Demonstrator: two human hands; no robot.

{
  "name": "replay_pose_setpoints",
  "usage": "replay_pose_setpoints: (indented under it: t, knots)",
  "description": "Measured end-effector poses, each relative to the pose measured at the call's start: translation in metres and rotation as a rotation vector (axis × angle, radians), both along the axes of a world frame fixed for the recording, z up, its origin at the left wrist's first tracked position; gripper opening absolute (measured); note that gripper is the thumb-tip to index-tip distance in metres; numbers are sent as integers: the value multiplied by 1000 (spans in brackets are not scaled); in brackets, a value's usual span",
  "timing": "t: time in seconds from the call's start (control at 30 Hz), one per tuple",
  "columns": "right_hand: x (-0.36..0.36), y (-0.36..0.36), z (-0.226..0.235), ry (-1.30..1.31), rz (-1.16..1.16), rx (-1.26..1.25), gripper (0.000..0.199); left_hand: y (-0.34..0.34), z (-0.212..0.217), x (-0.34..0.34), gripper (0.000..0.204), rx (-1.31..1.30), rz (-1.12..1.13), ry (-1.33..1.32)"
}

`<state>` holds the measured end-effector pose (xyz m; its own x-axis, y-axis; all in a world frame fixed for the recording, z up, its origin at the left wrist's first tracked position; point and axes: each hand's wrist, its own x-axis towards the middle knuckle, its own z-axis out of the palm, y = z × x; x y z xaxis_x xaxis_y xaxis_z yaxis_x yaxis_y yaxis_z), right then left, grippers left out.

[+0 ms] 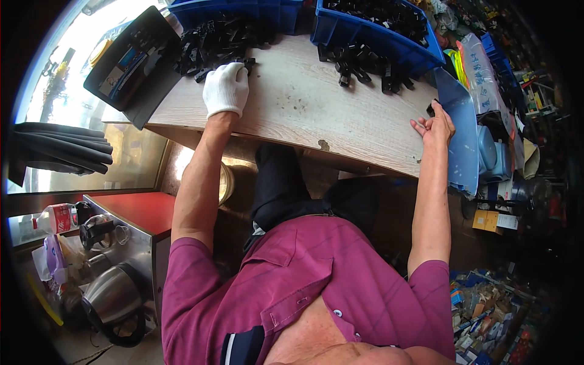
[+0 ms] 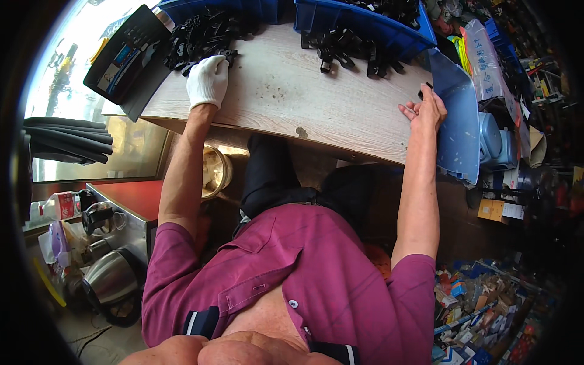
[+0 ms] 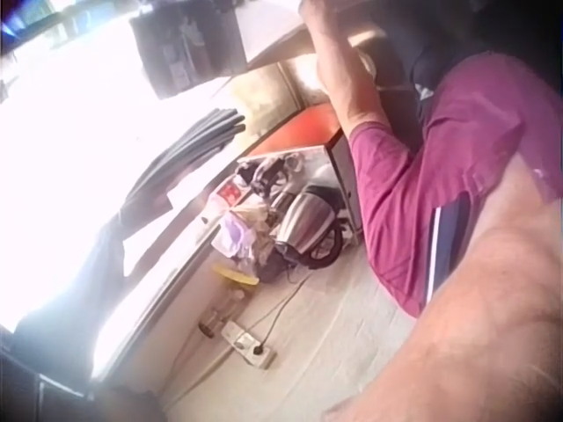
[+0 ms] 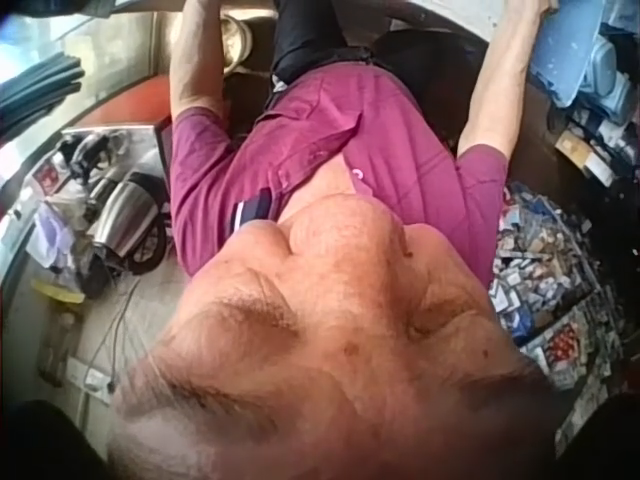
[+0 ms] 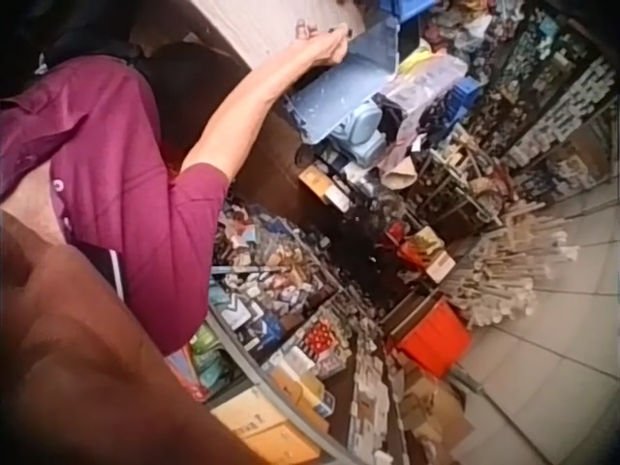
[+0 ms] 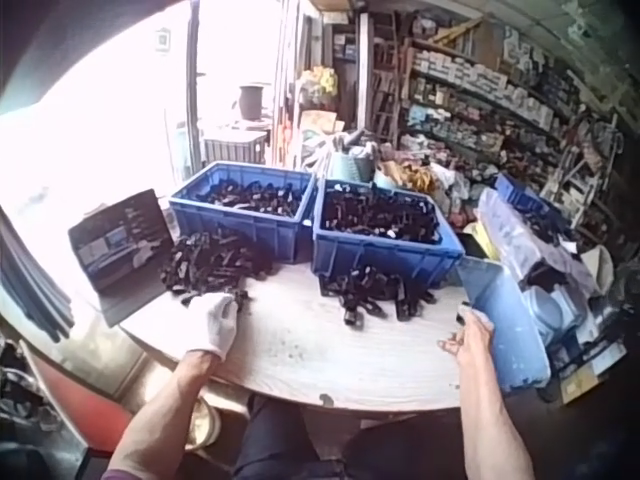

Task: Manually assembling small black plastic components at a workshop bench.

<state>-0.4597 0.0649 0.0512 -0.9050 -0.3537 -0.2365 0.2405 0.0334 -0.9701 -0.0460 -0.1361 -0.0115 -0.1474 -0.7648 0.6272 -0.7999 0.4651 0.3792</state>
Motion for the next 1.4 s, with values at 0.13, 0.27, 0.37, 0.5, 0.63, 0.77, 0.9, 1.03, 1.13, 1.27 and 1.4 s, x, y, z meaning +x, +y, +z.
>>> replay_pose_setpoints:
  t: [0.13, 0.27, 0.37, 0.5, 0.63, 0.77, 0.9, 1.03, 1.13, 1.27, 1.4]
  knots:
    - [34, -8, -2, 34, 284, 40, 32, 5, 5, -5, 12, 36, -82, 56]
    - [79, -28, 1, 42, 539, 73, 38, 20, 11, -17, 10, 50, -193, 83]
    - [106, -45, 3, 83, 632, 221, 42, 35, 12, -30, 7, -1, -299, -12]
    - [124, -65, 2, 170, 662, 339, 45, 46, 16, -45, 10, -15, -322, -68]
    - [130, -80, -2, 229, 640, 414, 42, 53, 20, -57, 17, -28, -376, -90]
    - [146, -90, 10, 374, 641, 621, 48, 56, 21, -65, 16, -31, -423, -145]
    - [150, -93, 12, 427, 655, 685, 48, 58, 22, -72, 15, -40, -437, -127]
    - [146, -88, 6, 450, 660, 652, 44, 53, 19, -69, 20, 24, -473, 36]
    - [143, -82, 1, 524, 743, 613, 39, 50, 18, -68, 25, 103, -493, 217]
    - [142, -72, 1, 478, 909, 535, 41, 56, 26, -86, 24, 44, -626, 183]
    - [142, -70, -3, 485, 969, 507, 40, 51, 25, -104, 24, 37, -743, 52]
